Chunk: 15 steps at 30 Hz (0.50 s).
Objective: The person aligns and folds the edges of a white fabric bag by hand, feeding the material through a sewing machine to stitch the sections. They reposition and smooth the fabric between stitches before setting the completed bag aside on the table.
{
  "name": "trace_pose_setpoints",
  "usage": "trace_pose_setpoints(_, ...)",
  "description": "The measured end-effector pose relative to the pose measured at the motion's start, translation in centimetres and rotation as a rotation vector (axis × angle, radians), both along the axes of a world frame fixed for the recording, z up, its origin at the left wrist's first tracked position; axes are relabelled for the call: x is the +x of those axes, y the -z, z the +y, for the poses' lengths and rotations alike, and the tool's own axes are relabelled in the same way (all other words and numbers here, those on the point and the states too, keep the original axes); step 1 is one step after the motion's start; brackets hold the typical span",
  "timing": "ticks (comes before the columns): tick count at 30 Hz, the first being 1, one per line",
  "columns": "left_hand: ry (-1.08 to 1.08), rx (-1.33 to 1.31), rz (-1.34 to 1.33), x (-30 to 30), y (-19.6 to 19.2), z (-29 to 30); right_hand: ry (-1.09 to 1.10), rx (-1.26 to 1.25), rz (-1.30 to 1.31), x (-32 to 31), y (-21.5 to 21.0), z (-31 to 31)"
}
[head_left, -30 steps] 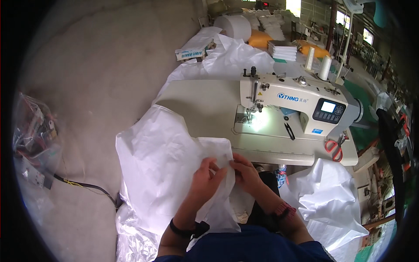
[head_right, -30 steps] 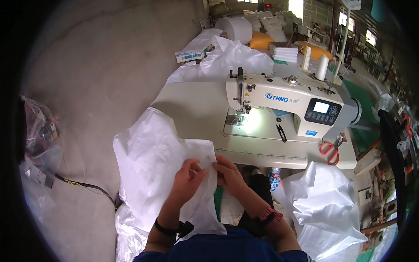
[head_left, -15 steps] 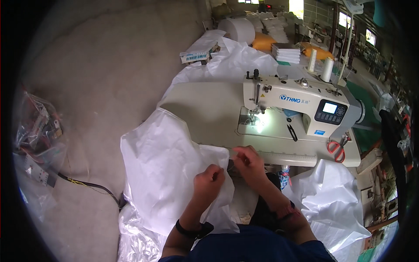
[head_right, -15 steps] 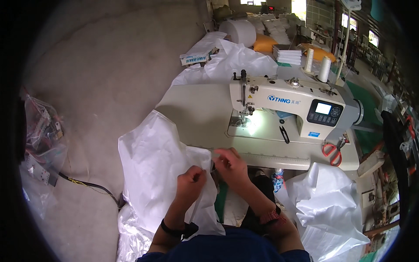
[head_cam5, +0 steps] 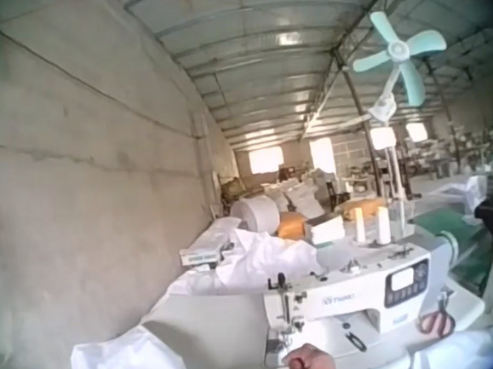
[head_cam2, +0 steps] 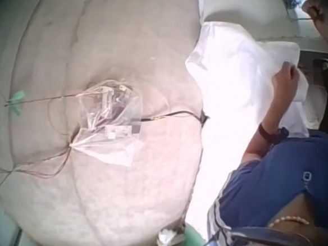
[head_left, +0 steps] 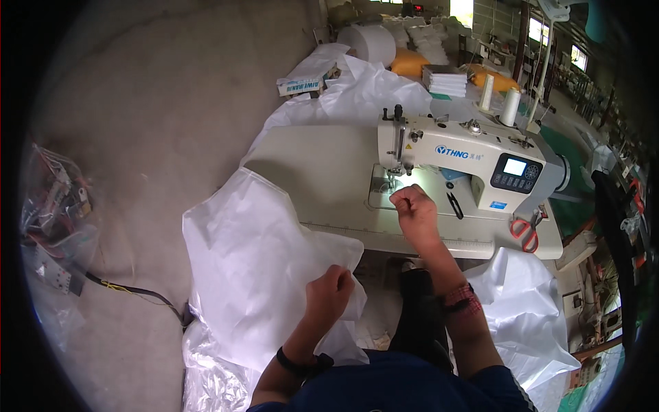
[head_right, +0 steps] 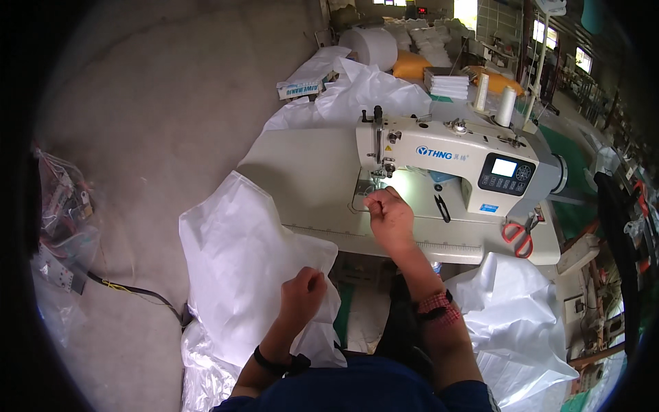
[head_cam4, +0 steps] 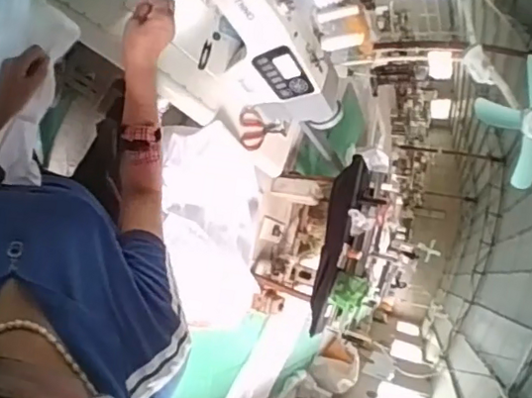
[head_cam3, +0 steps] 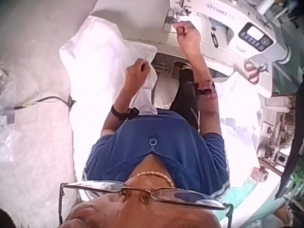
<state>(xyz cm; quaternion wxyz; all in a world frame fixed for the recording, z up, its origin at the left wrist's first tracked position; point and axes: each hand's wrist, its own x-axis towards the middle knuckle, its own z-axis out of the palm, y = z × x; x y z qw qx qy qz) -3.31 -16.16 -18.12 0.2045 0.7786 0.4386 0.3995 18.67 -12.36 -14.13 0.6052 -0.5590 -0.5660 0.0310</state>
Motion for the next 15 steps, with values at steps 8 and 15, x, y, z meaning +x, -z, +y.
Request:
trace_pose_setpoints(8, 0.012, -0.007, -0.067, 0.1, 0.6, 0.2, -0.229, -0.116, -0.338, -2.7, 1.2, -4.0)
trace_pose_setpoints(15, 0.0, 0.012, -0.009, -0.6, 0.2, -0.2, -0.306, -0.135, -0.618, -4.5, 2.2, -3.6)
